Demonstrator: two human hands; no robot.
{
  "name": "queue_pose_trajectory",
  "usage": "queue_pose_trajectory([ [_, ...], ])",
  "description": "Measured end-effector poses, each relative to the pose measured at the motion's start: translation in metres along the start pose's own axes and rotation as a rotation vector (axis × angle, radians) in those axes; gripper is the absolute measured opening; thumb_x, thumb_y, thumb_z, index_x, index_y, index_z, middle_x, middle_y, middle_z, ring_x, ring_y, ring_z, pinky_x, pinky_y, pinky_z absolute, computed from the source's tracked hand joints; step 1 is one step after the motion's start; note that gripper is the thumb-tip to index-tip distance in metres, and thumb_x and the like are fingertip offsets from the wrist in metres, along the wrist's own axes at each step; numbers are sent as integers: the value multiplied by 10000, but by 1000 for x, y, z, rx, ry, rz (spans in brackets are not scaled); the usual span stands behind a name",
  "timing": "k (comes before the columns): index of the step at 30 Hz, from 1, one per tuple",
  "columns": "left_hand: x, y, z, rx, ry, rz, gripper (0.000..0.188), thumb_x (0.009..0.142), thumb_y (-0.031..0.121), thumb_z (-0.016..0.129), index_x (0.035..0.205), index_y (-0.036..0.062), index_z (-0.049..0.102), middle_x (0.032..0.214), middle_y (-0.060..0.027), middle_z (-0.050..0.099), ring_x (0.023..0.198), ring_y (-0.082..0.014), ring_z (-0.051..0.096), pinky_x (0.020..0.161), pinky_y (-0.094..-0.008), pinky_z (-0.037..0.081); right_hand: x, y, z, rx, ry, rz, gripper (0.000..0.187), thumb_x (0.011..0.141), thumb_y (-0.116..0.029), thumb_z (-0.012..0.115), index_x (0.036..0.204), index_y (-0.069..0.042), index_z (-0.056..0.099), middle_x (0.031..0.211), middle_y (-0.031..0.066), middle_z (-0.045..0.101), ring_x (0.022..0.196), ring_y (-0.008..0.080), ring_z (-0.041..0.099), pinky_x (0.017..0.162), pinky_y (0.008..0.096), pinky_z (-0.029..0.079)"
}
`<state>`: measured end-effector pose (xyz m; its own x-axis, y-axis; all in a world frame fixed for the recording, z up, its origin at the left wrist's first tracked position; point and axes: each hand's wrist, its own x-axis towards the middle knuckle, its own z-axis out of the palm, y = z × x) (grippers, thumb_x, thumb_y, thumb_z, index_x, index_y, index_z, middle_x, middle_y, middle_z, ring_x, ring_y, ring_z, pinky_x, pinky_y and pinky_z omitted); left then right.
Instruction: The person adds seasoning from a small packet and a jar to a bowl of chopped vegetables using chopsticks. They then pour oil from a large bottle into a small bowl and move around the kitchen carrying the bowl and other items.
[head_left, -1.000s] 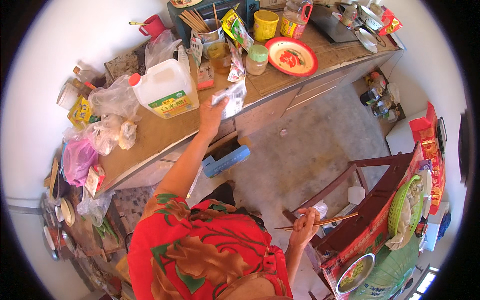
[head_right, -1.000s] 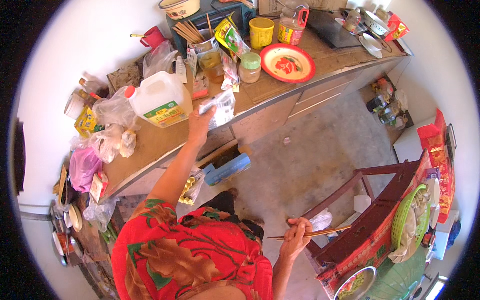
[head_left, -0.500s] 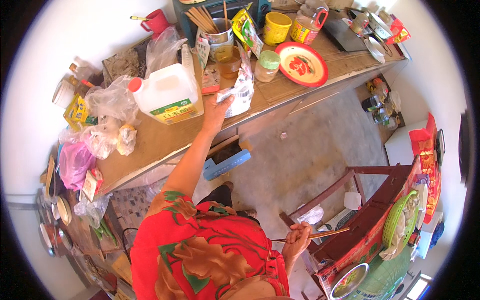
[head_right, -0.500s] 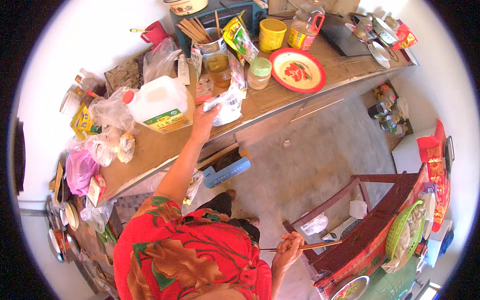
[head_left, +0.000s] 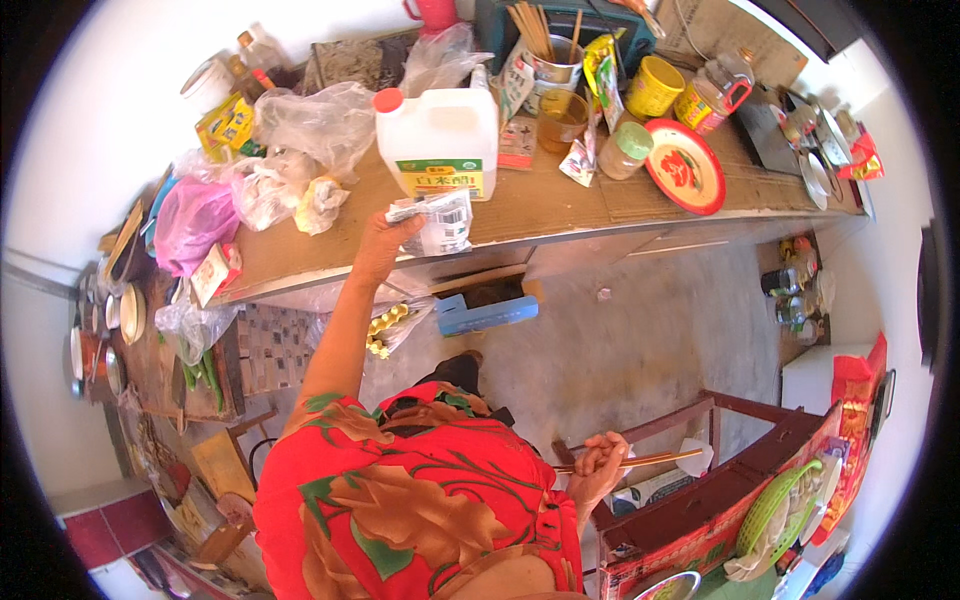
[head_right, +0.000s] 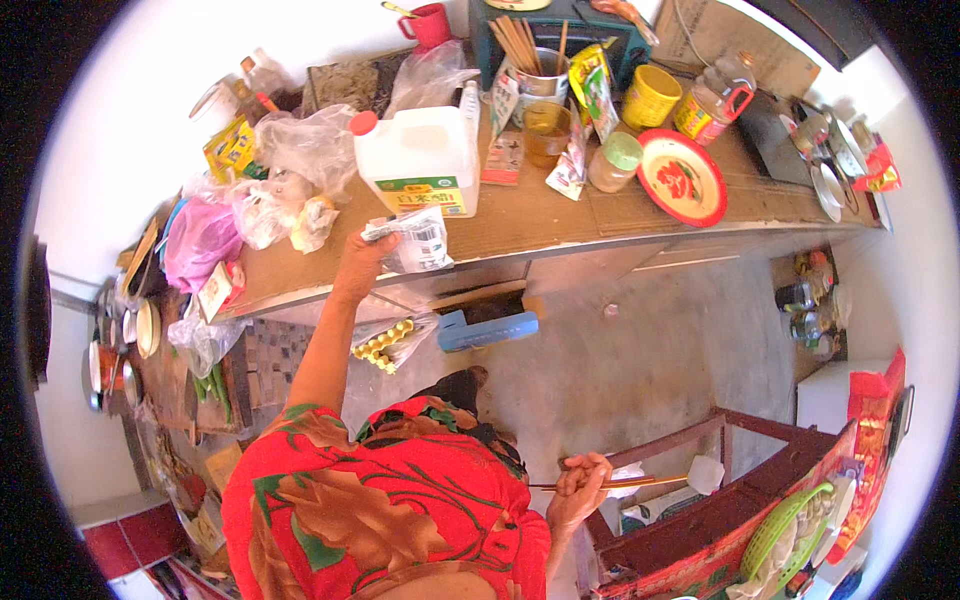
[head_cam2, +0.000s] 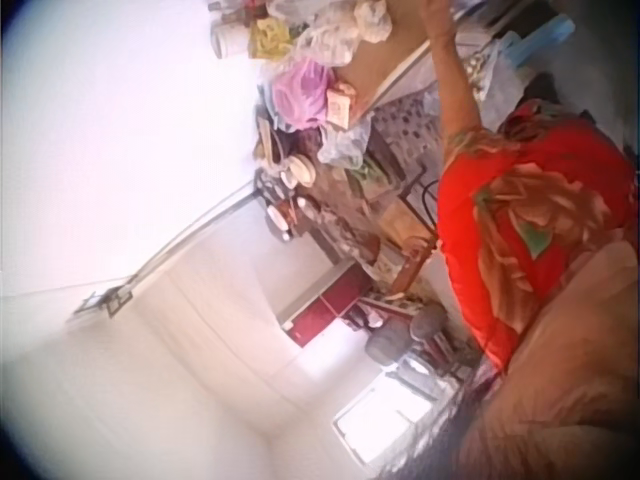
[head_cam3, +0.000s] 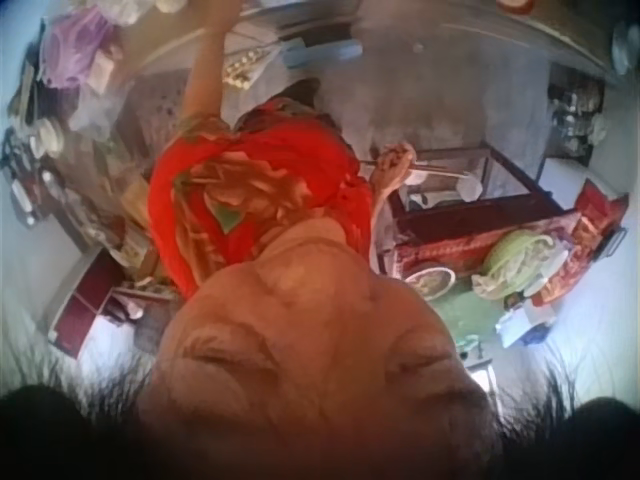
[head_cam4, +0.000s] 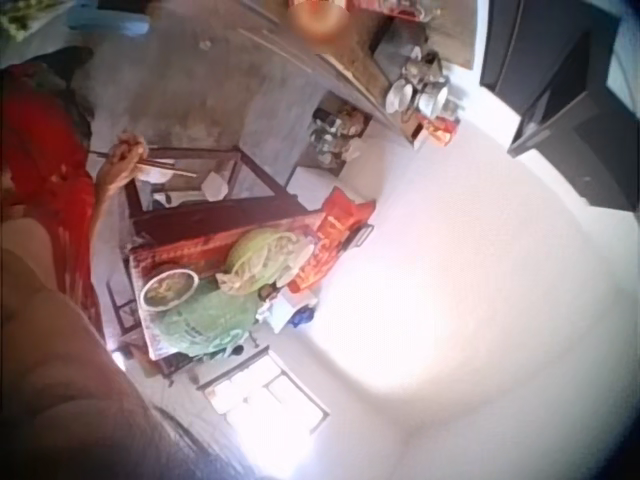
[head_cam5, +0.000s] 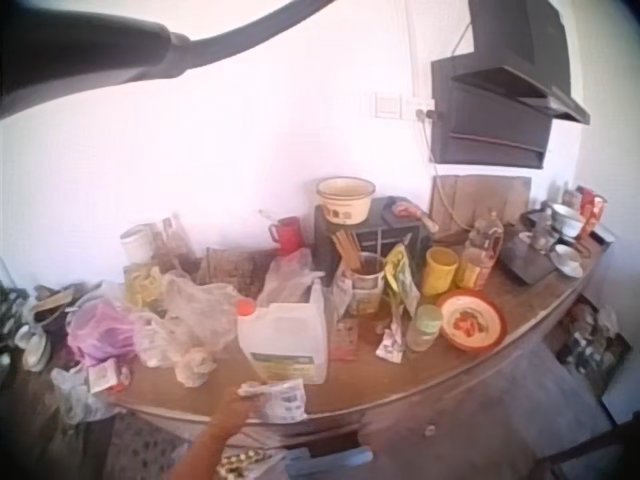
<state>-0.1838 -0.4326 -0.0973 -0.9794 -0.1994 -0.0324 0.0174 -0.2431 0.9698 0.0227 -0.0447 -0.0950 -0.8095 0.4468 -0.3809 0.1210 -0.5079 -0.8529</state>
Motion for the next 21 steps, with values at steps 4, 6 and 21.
queue_pose_trajectory([
  [4, -10, 5, -27, 37, 103, -24, 217, 807, 133, 658, 1000, 37, 635, 930, 6, 636, 833, -74, 549, 766, -243, 426, -1, 4, 2, -1, -38, 29, 258, 939, -321, 441, 981, -75, 504, 708, 78, 565, 400, 35, 274, 358, 184, 208],
  [6, -8, 5, -35, -15, 91, -36, 226, 810, 129, 656, 1014, 33, 633, 947, -4, 637, 841, -80, 553, 773, -247, 429, 0, 6, 2, -11, -55, 35, 255, 940, -316, 438, 986, -73, 501, 713, 83, 564, 399, 37, 273, 357, 185, 213],
  [21, 46, 4, -69, 27, 9, -42, 590, 738, 179, 722, 1241, 28, 452, 1120, -71, 568, 1027, -175, 526, 902, -308, 400, -4, 9, 9, -55, -90, 16, 253, 946, -294, 426, 978, -55, 504, 716, 107, 563, 394, 41, 272, 354, 191, 228],
])
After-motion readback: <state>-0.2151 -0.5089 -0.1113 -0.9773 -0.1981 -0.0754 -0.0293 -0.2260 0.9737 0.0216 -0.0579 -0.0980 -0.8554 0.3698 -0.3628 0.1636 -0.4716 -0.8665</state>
